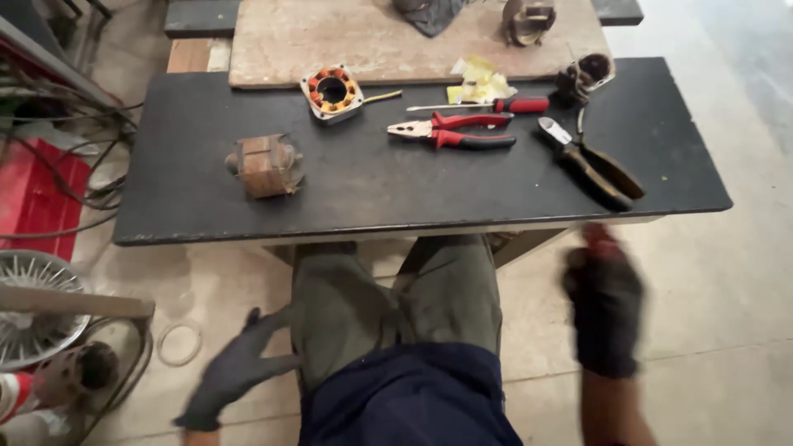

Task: Disassembling an electric motor stator to salvage copper windings using pliers and a screwdriver

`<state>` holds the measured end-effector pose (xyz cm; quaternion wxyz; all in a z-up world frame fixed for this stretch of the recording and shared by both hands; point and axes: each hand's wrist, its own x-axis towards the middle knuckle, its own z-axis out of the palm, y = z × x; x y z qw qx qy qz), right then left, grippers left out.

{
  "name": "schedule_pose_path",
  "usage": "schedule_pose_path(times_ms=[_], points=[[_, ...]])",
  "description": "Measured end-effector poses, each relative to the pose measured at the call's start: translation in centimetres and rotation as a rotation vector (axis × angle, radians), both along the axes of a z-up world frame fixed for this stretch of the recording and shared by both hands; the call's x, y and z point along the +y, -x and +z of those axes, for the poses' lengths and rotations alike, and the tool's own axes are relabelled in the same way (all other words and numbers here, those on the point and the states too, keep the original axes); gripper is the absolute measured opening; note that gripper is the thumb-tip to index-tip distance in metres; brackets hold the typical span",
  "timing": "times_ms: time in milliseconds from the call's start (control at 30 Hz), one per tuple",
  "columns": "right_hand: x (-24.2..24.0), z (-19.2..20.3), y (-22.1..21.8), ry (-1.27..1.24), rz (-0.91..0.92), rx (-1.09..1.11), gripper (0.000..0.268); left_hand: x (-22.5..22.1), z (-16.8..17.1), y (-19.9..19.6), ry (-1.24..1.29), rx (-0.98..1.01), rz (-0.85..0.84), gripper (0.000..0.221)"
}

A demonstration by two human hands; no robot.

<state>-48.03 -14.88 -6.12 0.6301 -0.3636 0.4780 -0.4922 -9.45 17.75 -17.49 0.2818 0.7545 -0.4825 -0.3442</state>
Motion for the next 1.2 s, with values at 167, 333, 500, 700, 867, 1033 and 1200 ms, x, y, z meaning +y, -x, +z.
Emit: schedule_pose_path(times_ms=[167,333,500,700,867,1033,1200], points=[[5.2,0.6,-8.8,0.260,0.388,0.067,0.057,2.1,13.5,-0.9,-0.306,0.197,0.172,0.081],[8.0,2.8,-11.1,0.431,0.606,0.181,0.052,1.8,18.8,4.5,0.418,0.017,0.456,0.043],[9.0,3.3,-11.9,0.482,0.707,0.264,0.053,0.6,11.5,4.0,1.031,0.168,0.569,0.054],[10.1,1.7,-12.1,0.573,0.801,0.381,0.049,-10.2,18.5,11.2,0.794,-0.186,0.239,0.061],[11.1,-0.5,-11.8,0.469,0.619,0.436,0.042,-12.7,13.4,12.7,0.889,0.418,0.291,0.045],[9.9,-2.5,-11.7,0.912,0.599,0.921,0.043,-13.1,11.5,13.2,0.829,0.304,0.422,0.038],[9.9,-4.4,-11.9,1.068,0.564,1.011,0.044,-13.0,10.9,13.4,0.683,0.184,0.601,0.036]])
